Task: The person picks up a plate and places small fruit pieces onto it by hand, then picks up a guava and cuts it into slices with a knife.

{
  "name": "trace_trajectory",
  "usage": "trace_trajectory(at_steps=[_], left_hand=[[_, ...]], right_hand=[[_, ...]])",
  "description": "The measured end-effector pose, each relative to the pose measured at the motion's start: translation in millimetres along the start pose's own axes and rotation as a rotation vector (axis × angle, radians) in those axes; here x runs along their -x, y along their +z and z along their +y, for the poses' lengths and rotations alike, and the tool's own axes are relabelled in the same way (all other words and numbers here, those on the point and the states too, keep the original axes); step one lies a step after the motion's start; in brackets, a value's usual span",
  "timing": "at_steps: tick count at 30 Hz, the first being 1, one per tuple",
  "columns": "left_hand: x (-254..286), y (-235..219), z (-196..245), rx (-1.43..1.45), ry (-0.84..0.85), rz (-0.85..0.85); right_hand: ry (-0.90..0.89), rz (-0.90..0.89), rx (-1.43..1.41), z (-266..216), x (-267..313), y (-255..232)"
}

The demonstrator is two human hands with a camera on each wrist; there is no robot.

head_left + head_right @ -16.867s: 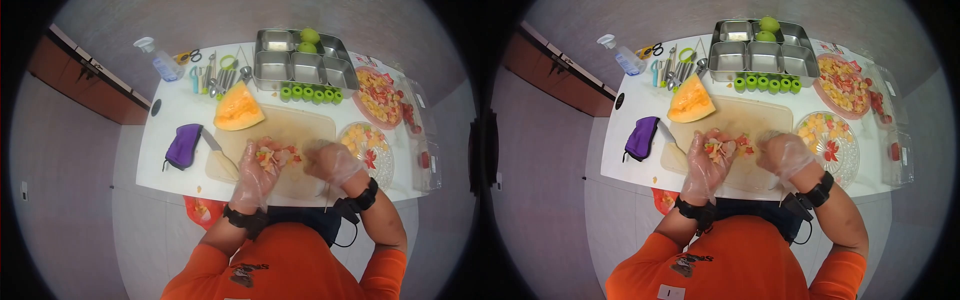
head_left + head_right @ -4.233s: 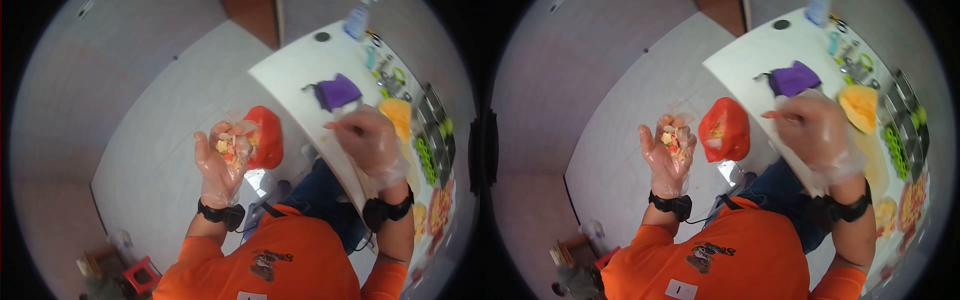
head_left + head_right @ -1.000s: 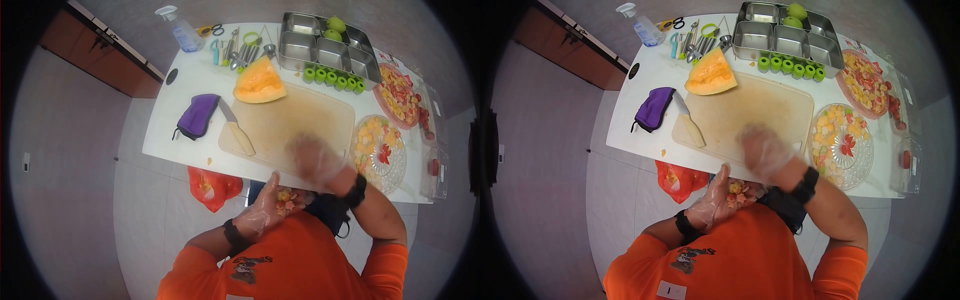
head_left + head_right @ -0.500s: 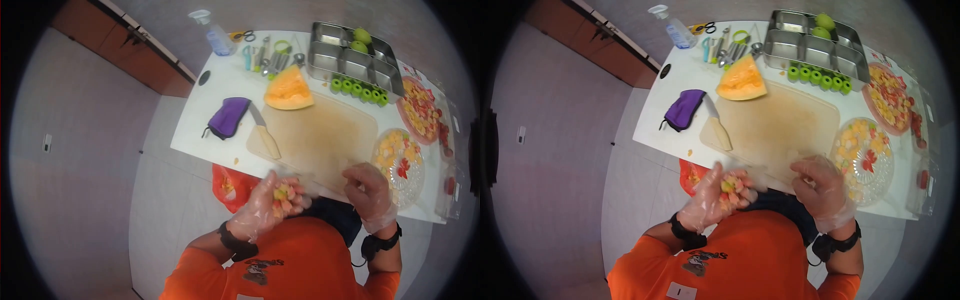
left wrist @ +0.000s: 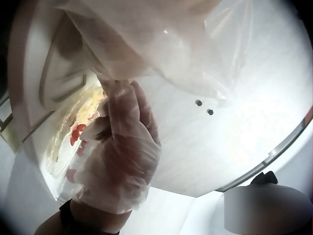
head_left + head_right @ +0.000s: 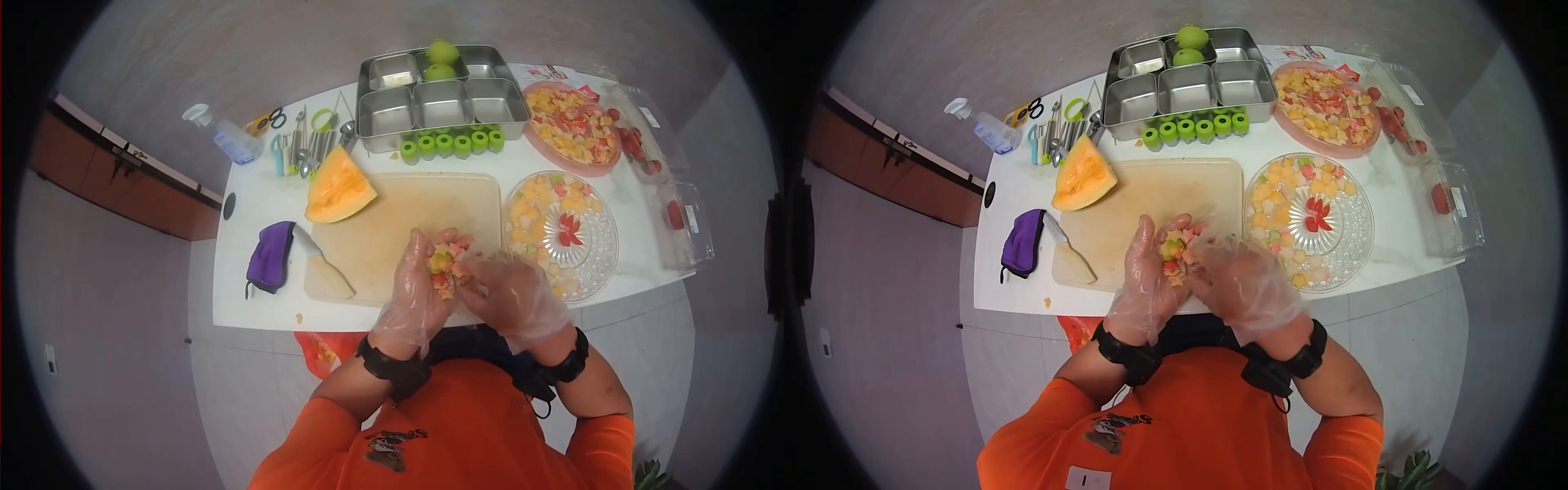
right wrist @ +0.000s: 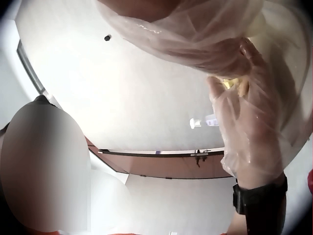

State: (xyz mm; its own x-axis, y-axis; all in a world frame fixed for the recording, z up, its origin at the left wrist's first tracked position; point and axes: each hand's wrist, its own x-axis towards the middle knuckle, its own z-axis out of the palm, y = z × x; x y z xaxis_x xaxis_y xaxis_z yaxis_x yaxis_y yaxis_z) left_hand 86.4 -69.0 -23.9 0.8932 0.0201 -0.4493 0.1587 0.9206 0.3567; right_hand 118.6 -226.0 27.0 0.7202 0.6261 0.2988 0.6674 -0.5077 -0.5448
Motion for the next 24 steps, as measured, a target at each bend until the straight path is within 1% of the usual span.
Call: trace_trajectory(at_steps=[4,6,7,9,10,12,15,19,21,24], left_hand=[[1.6,-2.2,0.5,0.004,0.033,0.018],[0.3,-5.9,0.3,0.059,0.029,0.055],[-0.2,-7.3,-0.1,0.064,0.035,0.061],[-0.1,-10.9,-0.9,0.080,0.029,0.026],[-0.7,-12.8,-1.6,0.085,0.029,0.029],[-2.8,-18.0,-1.8,0.149,0.020,-0.070],[-7.5,-22.8,-4.8,0.122,0.047,-0.082],[-4.7,-18.6,-4.5,0.126,0.061,-0.078],[0.3,-17.1,-2.7,0.067,0.043,-0.089],[-1.5,-18.9,-5.9,0.050,0.064,-0.109]], right_hand=[[-0.007,-0.067,0.054,6.4,-9.1,10.0],[0.052,-0.156,0.065,10.1,-12.1,16.0],[0.046,-0.164,0.062,9.6,-13.9,18.2],[-0.004,-0.085,0.084,8.2,-15.5,22.7],[-0.004,-0.090,0.084,9.0,-15.4,23.5],[0.019,-0.082,0.041,10.4,-16.4,24.9],[0.026,-0.063,-0.002,11.1,-16.7,23.0],[0.058,-0.079,0.037,12.1,-15.6,27.0],[0.015,-0.045,0.093,8.7,-16.7,29.9],[-0.004,-0.074,0.125,8.0,-19.1,28.4]])
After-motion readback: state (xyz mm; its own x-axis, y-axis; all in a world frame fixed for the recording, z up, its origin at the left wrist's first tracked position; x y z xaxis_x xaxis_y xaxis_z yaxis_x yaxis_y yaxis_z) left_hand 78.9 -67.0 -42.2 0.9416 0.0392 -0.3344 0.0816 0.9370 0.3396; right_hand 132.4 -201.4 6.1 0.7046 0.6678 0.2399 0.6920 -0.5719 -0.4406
